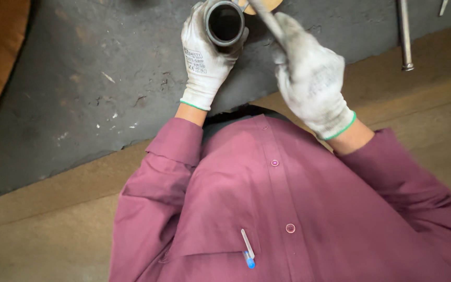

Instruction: The person picks up cylindrical metal bushings one at a time from a cardboard box, holds each in one gloved hand, and scrapes or files the inner surface with a flat metal tool held in the other hand. Finished bushings are placed in a group on the workbench.

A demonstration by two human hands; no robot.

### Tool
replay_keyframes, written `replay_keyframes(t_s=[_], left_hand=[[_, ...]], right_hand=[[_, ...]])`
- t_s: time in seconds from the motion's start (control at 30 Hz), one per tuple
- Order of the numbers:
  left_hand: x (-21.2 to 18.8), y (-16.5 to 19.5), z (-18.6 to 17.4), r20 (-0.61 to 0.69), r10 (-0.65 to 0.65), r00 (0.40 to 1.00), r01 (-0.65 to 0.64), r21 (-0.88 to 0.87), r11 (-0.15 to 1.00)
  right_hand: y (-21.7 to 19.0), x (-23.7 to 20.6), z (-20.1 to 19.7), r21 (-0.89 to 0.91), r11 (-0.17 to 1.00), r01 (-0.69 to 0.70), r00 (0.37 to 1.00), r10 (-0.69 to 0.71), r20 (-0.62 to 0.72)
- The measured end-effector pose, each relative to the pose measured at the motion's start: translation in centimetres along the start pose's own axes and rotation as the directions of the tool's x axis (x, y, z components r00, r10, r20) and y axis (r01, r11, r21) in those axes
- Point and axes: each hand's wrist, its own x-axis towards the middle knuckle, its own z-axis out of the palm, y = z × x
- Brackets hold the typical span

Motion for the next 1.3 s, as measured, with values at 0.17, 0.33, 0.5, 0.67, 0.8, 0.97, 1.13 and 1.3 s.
replay_keyframes(t_s=[0.17,0.33,0.5,0.67,0.8,0.97,1.13,1.3], left_hand=[[0.0,-0.1,-0.3,0.015,-0.002,1.0,0.002,0.027,1.0],[0.0,-0.2,-0.1,0.001,0.008,1.0,-0.008,-0.017,1.0],[-0.2,-0.2,0.0,0.014,-0.028,1.0,0.028,0.037,0.999],[-0.3,-0.1,-0.3,0.019,-0.011,1.0,0.011,0.033,0.999],[0.0,0.0,-0.3,0.006,0.033,0.999,-0.034,0.066,0.997],[0.4,0.1,-0.2,0.016,-0.055,0.998,0.055,-0.013,0.998],[0.2,0.0,-0.3,-0.019,0.042,0.999,-0.041,0.056,0.998],[0.3,0.0,-0.2,-0.013,0.021,1.0,-0.021,0.047,0.999]], right_hand=[[0.2,-0.3,0.8,-0.024,0.995,-0.093,0.992,0.095,0.081],[0.3,-0.5,1.2,-0.08,0.995,-0.061,0.994,0.068,0.087],[0.5,-0.7,1.4,-0.097,0.993,-0.068,0.993,0.076,0.086],[0.8,-0.4,1.4,-0.04,0.997,-0.061,0.995,0.064,0.071],[1.1,0.2,1.0,-0.057,0.998,0.009,0.993,-0.002,0.119],[0.2,0.6,0.3,-0.037,0.998,-0.056,0.991,0.06,0.12],[0.1,1.3,0.0,0.01,0.996,-0.083,0.987,0.081,0.136],[0.9,1.1,0.4,-0.064,0.998,0.012,0.983,0.0,0.185]])
